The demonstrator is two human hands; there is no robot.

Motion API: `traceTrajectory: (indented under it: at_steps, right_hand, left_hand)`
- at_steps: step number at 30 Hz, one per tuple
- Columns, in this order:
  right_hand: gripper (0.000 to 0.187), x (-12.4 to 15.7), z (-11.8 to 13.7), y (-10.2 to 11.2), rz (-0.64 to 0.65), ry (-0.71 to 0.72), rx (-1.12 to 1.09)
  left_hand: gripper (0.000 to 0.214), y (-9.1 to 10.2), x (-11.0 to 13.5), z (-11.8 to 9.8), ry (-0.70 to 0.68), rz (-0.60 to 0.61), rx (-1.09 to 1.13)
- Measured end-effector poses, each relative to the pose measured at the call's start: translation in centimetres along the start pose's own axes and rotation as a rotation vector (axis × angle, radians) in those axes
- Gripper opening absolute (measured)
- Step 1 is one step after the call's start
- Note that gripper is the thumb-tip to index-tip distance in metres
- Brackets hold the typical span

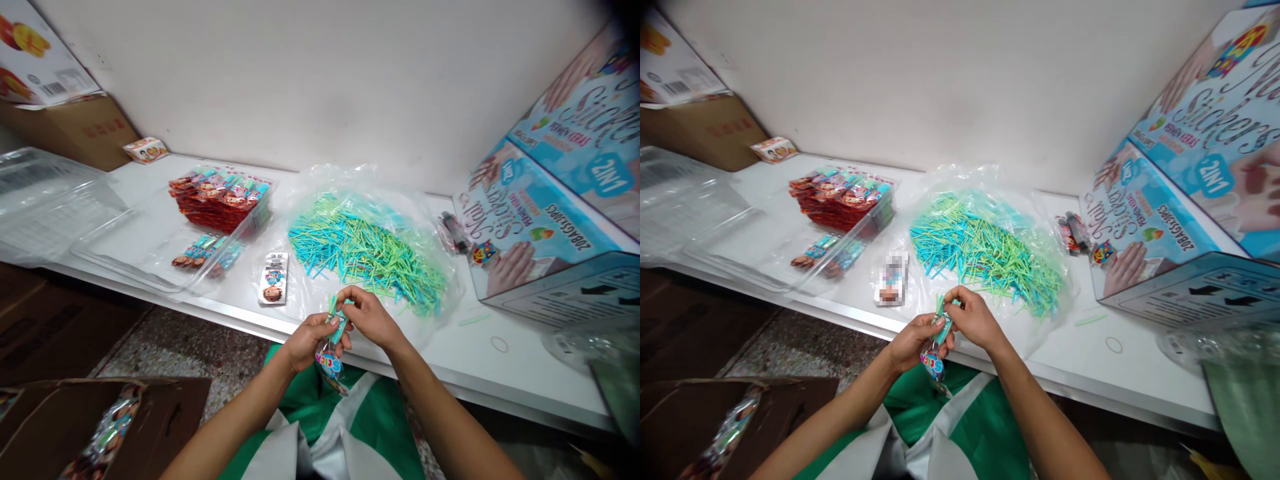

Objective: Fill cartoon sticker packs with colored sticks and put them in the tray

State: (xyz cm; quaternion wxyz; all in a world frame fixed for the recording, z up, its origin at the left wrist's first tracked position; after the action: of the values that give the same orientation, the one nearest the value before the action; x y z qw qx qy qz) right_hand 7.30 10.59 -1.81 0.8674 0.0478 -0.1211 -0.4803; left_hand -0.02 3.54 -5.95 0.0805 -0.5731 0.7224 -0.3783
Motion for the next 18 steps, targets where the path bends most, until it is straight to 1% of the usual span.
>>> traceTrajectory:
  at_steps: [3,6,11,14,18]
  right_hand:
    - [0.019,0.15,0.15,-0.21,0.022,0.0,-0.025]
    - [0.019,0.29,0.29,-0.4,0.063,0.01,-0.041]
    - [0.021,0.37,0.24,-0.5,0.097,0.018,-0.06]
    - [0.019,0.39,0.11,-0.52,0.101,0.011,-0.055]
    - [0.013,0.35,0.08,-0.39,0.076,0.009,-0.016]
  left_hand:
    - [0.036,-0.01,0.03,0.0,0.0,0.012,0.004]
    - [0.038,0.07,0.1,-0.06,0.01,0.025,-0.016]
    - [0.039,0.16,0.11,-0.1,0.022,0.043,-0.021]
    - [0.038,0.1,0.13,-0.02,0.029,0.05,-0.02]
    - [0.037,-0.03,0.2,-0.01,0.029,0.047,-0.031]
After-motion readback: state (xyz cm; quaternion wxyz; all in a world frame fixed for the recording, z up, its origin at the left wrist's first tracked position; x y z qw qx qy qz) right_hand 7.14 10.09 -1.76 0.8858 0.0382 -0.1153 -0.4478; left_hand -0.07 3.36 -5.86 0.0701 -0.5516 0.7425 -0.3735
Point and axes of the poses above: each hand's wrist, its own x-axis away from the middle knuckle, its own y-axis out of the back of the hand, z = x × y, the point moved 7 cm from there along -x, towards the middle knuckle, and after that the axes turned 3 degrees about -z, right-handed, at the moved point
